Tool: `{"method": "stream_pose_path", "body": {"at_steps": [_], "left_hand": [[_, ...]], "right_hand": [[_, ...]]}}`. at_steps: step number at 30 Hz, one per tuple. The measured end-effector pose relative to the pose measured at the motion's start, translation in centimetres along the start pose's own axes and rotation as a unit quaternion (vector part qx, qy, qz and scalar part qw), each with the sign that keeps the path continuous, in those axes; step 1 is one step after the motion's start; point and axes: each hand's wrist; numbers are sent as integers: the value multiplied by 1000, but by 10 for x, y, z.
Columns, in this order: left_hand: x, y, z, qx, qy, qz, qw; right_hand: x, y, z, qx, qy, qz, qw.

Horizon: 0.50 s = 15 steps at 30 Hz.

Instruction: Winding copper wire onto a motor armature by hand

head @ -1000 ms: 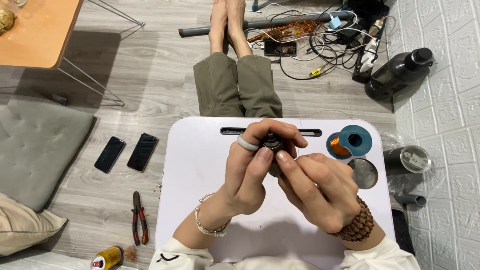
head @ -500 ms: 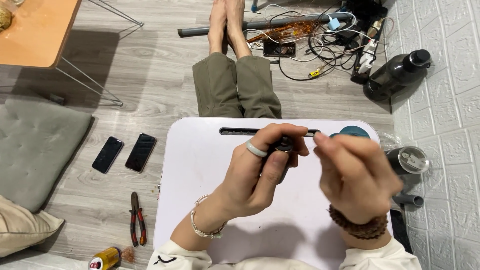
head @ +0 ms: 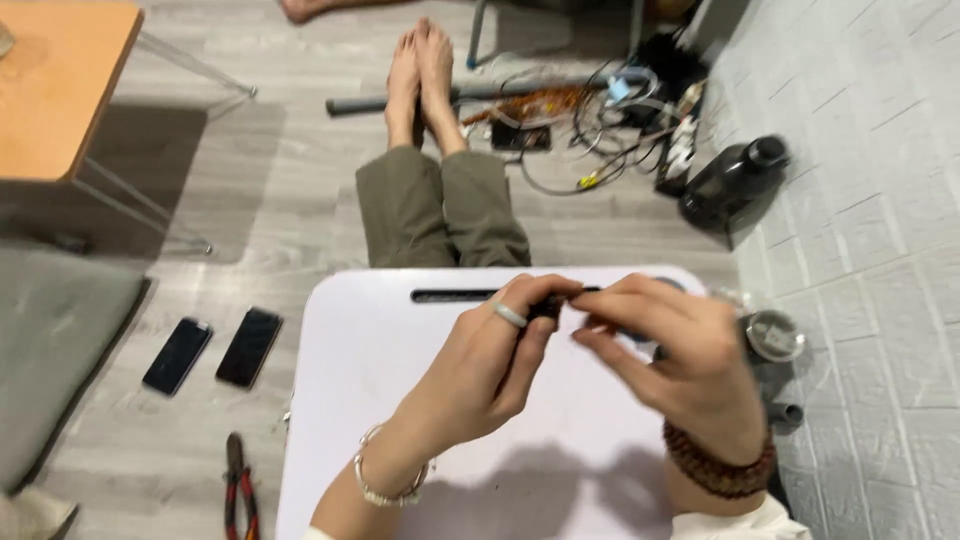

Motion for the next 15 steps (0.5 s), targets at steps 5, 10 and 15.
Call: {"method": "stream_pose_path", "body": {"at_steps": [5, 10, 15], "left_hand": [[-2, -2, -1, 98, -13, 23, 995], [-2, 0, -5, 142, -4, 12, 990], [-1, 4, -7, 175, -17, 9, 984]], "right_hand": [[1, -21, -14, 74, -38, 55, 995], [-1, -29, -8, 86, -82, 49, 992], [-1, -28, -3, 44, -61, 39, 996]]}}
Point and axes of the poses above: each hand's wrist, its own x-axis towards the middle knuckle, its own y-axis out of the back of the hand, z = x × y, and after that the axes turned 5 degrees about -y, right-handed
